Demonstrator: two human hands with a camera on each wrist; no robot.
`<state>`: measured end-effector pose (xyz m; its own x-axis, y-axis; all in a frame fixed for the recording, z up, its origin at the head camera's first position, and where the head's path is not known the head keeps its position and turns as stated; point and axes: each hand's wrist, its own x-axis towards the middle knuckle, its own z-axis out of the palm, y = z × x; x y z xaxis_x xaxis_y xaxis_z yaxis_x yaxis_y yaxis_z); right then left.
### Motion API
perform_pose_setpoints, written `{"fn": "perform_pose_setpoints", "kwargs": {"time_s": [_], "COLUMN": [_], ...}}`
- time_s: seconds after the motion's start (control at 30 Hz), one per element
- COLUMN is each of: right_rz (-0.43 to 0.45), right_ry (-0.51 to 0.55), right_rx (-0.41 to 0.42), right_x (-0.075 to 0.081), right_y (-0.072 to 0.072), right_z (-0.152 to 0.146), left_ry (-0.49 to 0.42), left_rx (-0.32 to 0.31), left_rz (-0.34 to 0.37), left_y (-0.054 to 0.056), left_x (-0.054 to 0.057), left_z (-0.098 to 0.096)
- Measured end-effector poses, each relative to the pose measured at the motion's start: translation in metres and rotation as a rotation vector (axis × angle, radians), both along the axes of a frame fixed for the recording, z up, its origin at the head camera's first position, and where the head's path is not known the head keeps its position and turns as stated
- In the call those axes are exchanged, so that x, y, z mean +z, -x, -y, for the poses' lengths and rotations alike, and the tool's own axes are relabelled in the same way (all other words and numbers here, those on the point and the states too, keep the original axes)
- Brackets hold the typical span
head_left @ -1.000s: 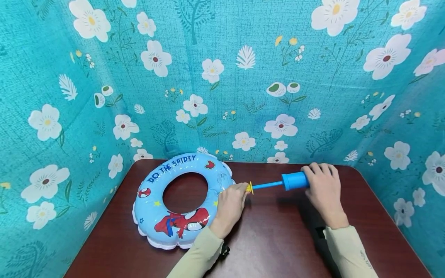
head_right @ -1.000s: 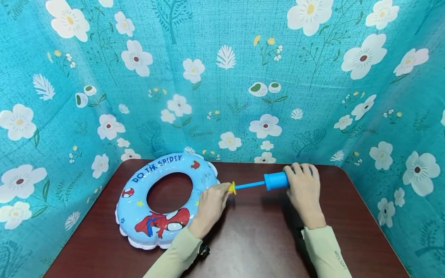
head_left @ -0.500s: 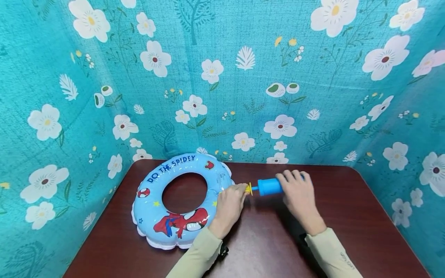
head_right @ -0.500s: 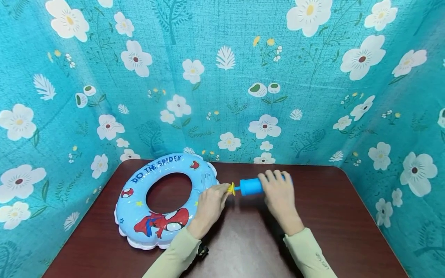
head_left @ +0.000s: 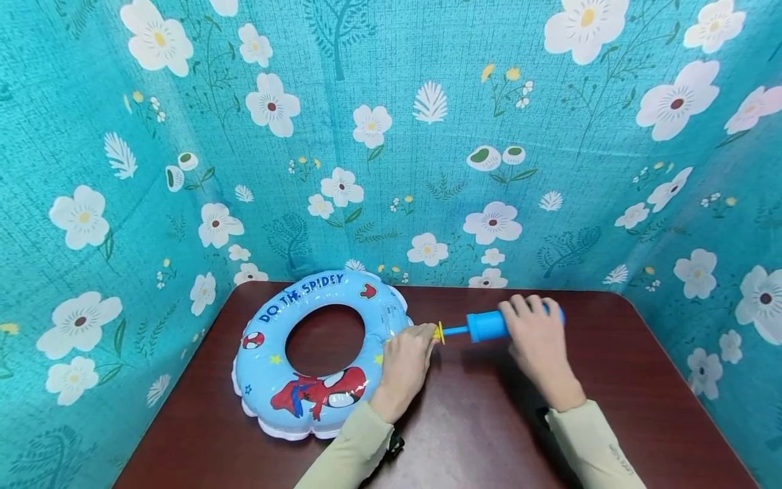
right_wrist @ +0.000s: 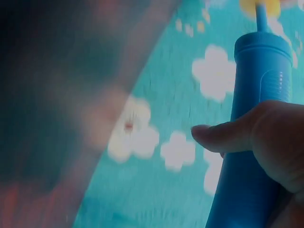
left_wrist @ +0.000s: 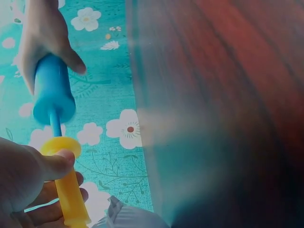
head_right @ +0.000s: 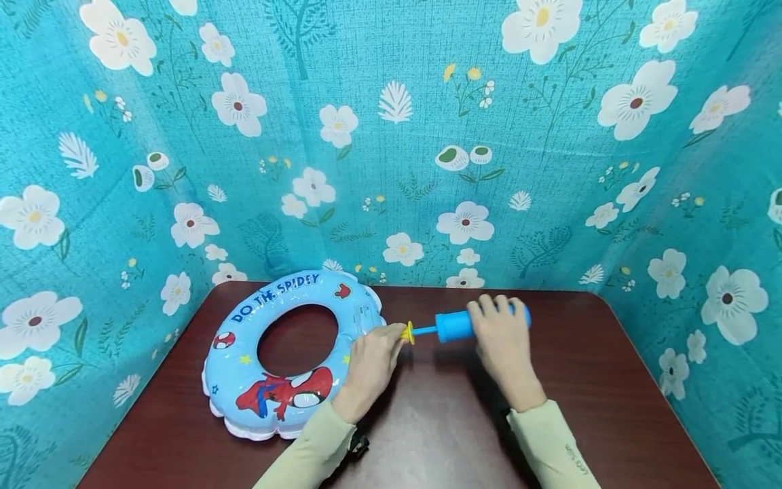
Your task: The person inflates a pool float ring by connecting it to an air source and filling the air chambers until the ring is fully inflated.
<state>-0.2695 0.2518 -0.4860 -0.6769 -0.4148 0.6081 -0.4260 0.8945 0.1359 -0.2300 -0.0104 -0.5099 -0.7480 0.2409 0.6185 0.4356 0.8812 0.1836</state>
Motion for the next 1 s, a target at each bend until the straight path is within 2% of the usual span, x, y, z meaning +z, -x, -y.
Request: {"fn": "perform_pose_setpoints", "kwargs": {"time_s": [0.13, 0.23, 0.37, 0.53, 0.67, 0.77, 1.0], "right_rz": [0.019, 0.031, 0.038, 0.033, 0.037, 0.026, 0.019], "right_ry": [-0.053, -0.041, 0.022, 0.089, 0.1, 0.081, -0.017], "right_rx": [0.041, 0.056, 0.045, -0.036, -0.06, -0.042, 0.028], "right_x": [-0.007, -0.007, -0.001, 0.01, 0.014, 0.011, -0.009], "right_y": [-0.005, -0.004, 0.003, 0.007, 0.007, 0.007, -0.001], "right_z": [0.023, 0.023, -0.002, -0.041, -0.049, -0.038, 0.017], "left_ry": [0.007, 0.005, -0.012, -0.024, -0.023, -0.022, -0.025], "left_rx": [-0.006, -0.013, -0.008, -0.002, 0.003, -0.004, -0.016], "left_rz": [-0.003, 0.007, 0.033, 0.07, 0.072, 0.059, 0.033], "left_y": [-0.001, 0.001, 0.002, 0.003, 0.003, 0.003, 0.002], "left_x": [0.0, 0.0, -0.001, -0.001, -0.002, -0.002, 0.0], "left_z": [0.0, 0.0, 0.003, 0.004, 0.003, 0.002, -0.001]}}
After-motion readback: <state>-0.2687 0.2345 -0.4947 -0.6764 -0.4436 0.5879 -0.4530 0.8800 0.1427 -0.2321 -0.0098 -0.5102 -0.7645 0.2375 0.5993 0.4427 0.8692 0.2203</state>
